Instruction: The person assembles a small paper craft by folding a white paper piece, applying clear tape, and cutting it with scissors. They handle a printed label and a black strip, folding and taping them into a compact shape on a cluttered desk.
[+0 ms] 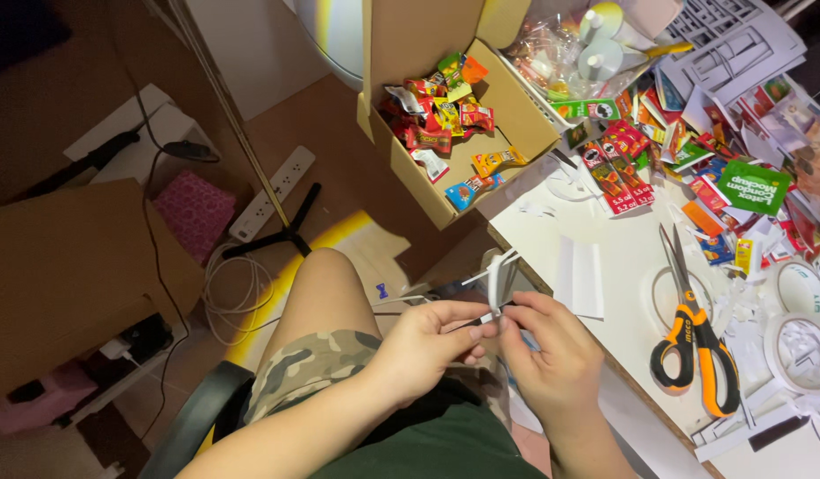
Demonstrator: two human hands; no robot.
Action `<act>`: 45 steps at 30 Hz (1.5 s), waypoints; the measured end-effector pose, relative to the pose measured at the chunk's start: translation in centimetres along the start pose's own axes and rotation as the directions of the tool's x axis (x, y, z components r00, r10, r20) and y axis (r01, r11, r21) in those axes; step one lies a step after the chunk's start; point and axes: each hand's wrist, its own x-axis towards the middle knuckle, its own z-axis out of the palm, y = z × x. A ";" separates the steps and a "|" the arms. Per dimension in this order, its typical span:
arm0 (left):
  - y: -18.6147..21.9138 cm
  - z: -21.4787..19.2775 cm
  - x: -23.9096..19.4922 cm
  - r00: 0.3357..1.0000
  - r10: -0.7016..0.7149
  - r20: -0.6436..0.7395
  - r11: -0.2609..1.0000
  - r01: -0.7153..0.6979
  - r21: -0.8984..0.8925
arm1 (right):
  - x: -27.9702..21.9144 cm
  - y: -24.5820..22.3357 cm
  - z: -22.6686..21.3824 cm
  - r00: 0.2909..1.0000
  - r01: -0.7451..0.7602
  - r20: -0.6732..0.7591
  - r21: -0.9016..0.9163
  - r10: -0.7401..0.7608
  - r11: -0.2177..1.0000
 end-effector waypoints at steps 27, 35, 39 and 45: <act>2.0 -2.5 -3.2 0.996 0.008 -0.094 0.998 -0.014 -0.066 | 0.5 -0.4 2.1 0.818 -0.573 0.299 0.347 0.491 0.743; 1.5 -2.4 -2.8 0.996 0.009 -0.084 0.999 -0.013 -0.049 | 0.7 3.1 -1.1 0.727 -0.658 0.103 0.388 0.679 0.645; 1.6 -2.1 -2.8 0.994 0.005 -0.106 0.998 -0.011 -0.056 | 0.3 7.6 -4.5 0.616 -0.653 -0.213 0.399 0.758 0.643; 1.7 -1.5 -2.5 0.993 0.006 -0.118 0.998 -0.014 -0.068 | -6.8 20.1 -12.3 0.843 -0.476 -0.500 -0.519 0.200 0.710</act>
